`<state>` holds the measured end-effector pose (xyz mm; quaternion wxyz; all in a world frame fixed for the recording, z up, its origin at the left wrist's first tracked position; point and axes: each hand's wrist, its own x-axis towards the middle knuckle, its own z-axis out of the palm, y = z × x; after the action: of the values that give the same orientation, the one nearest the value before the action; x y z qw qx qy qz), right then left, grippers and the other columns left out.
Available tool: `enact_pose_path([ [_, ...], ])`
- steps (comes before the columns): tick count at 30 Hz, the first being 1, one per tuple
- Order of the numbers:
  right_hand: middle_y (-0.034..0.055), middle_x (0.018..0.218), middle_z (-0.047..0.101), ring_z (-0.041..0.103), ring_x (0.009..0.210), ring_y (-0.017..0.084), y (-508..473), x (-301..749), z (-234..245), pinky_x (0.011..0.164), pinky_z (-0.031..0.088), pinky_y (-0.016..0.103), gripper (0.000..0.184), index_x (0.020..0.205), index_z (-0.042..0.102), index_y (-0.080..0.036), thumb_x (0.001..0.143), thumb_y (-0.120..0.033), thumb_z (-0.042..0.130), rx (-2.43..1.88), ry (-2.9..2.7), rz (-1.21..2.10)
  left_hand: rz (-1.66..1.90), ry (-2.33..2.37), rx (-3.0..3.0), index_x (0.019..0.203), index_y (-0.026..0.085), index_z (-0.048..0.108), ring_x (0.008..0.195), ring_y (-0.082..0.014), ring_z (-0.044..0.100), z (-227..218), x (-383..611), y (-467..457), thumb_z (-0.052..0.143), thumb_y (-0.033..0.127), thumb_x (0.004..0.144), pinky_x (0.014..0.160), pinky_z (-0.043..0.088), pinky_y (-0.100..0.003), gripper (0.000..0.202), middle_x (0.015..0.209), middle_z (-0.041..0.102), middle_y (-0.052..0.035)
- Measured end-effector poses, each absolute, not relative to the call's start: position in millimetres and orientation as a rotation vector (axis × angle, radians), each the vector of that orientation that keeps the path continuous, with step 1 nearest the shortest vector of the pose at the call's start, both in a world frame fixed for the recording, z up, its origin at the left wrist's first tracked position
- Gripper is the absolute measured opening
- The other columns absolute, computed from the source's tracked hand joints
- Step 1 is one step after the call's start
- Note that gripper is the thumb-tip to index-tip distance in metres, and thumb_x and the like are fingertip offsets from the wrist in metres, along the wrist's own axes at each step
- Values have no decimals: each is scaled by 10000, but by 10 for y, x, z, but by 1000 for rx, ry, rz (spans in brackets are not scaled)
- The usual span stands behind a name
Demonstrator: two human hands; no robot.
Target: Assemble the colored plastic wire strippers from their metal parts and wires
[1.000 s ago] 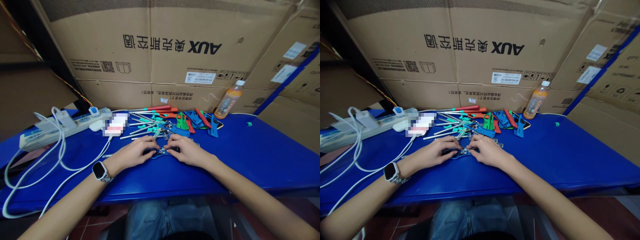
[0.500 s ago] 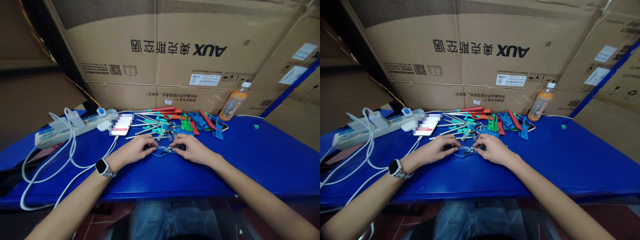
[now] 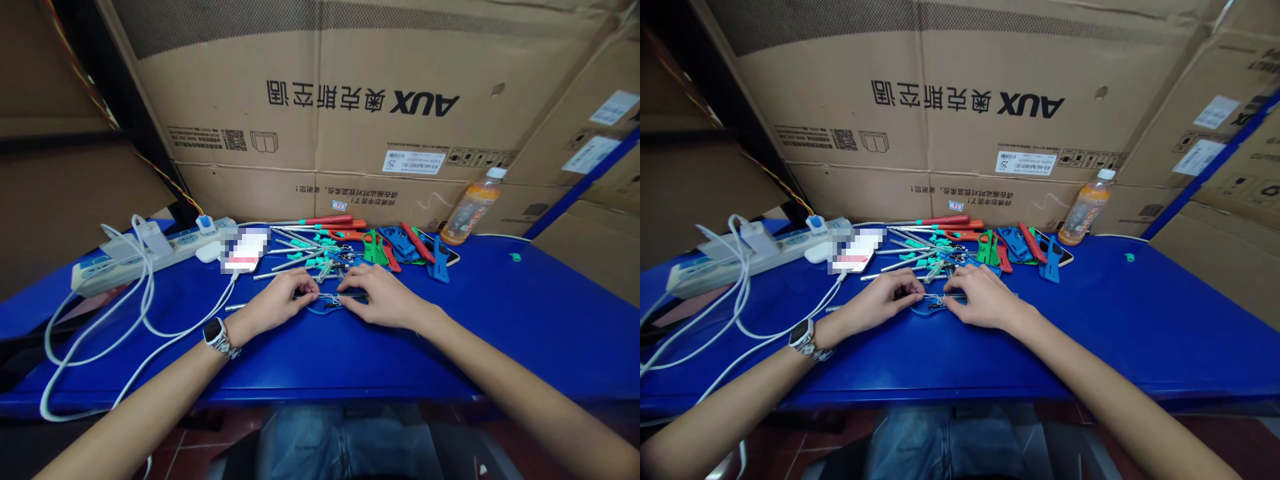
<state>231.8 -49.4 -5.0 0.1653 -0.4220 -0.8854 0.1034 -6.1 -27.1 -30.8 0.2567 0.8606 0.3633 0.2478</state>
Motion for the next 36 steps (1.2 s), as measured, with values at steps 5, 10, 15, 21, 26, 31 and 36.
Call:
enact_pose_path([
  [5, 47, 959, 702, 633, 914, 197, -434, 2109, -119, 811, 427, 320, 131, 939, 730, -207, 891, -268, 624, -1161, -2483, 363, 680, 950, 2448, 914, 175, 692, 791, -168, 596, -282, -88, -276, 543, 249, 949, 727, 479, -286, 170, 893, 618, -47],
  [10, 24, 838, 672, 617, 813, 162, -376, 2037, -239, 728, 432, 269, 97, 797, 711, -189, 827, -141, 632, -1197, -2322, 484, 586, 858, 2626, 1008, 184, 720, 865, -182, 611, -250, -158, -284, 480, 227, 983, 809, 478, -306, 245, 964, 622, -74],
  [15, 18, 807, 691, 621, 746, 137, -362, 2003, -243, 697, 454, 244, 127, 810, 694, -159, 751, -61, 639, -1249, -2171, 650, 584, 955, 2430, 983, 176, 735, 802, -164, 624, -252, -154, -264, 540, 210, 943, 738, 484, -273, 202, 942, 660, -64],
  [21, 12, 688, 702, 631, 650, 129, -255, 1998, -169, 619, 452, 224, 147, 737, 722, -148, 715, -41, 623, -1359, -2195, 775, 653, 1008, 2377, 889, 163, 732, 704, -145, 602, -268, -145, -257, 597, 226, 912, 651, 470, -250, 151, 852, 656, -45],
  [26, 9, 670, 712, 612, 609, 123, -158, 2051, -133, 561, 430, 214, 185, 719, 738, -152, 693, -35, 599, -1358, -2261, 885, 518, 860, 2715, 964, 160, 708, 846, -179, 619, -198, -174, -294, 465, 217, 986, 793, 489, -298, 251, 952, 631, -82],
  [31, 4, 655, 703, 599, 590, 116, -177, 2050, -139, 570, 438, 216, 200, 723, 740, -150, 687, -31, 583, -1363, -2255, 862, 436, 773, 2880, 1016, 153, 708, 906, -204, 625, -169, -226, -327, 424, 179, 977, 826, 509, -322, 287, 984, 639, -108],
  [36, 8, 658, 707, 615, 601, 124, -201, 2049, -164, 576, 439, 220, 184, 712, 737, -150, 665, -36, 600, -1384, -2215, 857, 441, 756, 2846, 1070, 152, 710, 964, -223, 625, -206, -279, -360, 440, 121, 912, 873, 523, -350, 315, 1075, 635, -121],
])
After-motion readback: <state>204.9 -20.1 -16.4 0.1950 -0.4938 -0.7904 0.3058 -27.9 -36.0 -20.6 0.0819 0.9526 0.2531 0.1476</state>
